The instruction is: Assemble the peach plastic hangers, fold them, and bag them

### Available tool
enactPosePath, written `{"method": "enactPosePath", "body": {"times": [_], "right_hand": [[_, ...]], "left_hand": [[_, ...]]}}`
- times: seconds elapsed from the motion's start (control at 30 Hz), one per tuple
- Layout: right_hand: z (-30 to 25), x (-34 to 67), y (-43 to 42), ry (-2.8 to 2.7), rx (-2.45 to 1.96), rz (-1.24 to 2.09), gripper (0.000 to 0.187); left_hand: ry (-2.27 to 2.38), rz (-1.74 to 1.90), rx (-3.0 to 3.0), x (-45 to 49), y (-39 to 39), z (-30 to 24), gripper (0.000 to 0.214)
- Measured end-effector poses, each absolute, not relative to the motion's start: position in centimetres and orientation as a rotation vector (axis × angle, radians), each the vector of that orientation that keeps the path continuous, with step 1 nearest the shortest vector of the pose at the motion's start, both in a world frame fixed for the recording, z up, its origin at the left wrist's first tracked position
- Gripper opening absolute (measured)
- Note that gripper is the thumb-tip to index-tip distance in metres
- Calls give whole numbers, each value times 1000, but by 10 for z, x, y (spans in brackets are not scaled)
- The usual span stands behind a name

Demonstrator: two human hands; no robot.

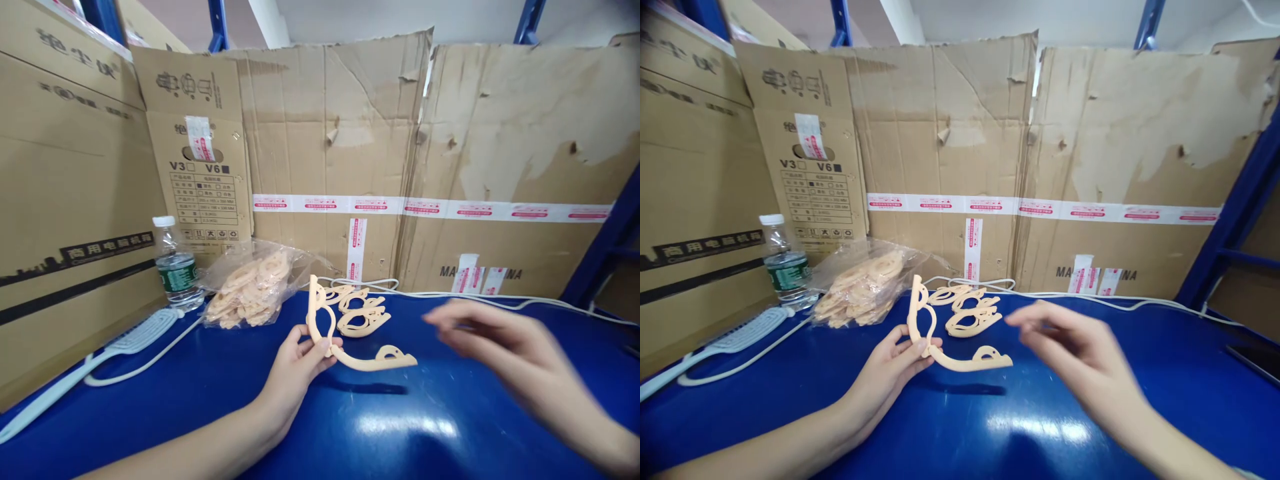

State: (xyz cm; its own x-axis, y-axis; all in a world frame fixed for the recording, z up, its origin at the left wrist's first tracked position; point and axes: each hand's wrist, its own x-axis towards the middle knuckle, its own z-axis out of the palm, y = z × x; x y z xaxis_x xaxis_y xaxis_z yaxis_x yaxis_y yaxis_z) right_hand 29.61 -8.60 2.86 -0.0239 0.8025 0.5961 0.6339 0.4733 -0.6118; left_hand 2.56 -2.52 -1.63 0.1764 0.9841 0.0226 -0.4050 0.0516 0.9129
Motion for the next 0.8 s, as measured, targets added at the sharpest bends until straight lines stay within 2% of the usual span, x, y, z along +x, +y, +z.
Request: {"method": "enactPosePath", "body": {"times": [0.1, 0.2, 0.3, 0.47, 0.63, 0.8], "right_hand": [[18, 277, -59, -1702, -1286, 803, 51], [5, 270, -51, -1793, -1238, 1075, 47], [-1, 271, -55, -1840, -1199, 1083, 40], [-3, 272, -59, -1577, -1210, 1071, 32], [-5, 273, -53, -1064, -1131, 1277, 37], [-12, 269, -54, -1010, -970, 1406, 38]], "left_hand": [[801, 1211, 972, 26, -27, -13, 42], [833, 1181, 1013, 27, -27, -12, 45], [841, 1139, 1078, 27, -26, -13, 42], [849, 1030, 1213, 27, -29, -12, 39], [848, 925, 1372, 27, -35, -10, 38], [757, 678, 1662, 24, -42, -5, 33]]}}
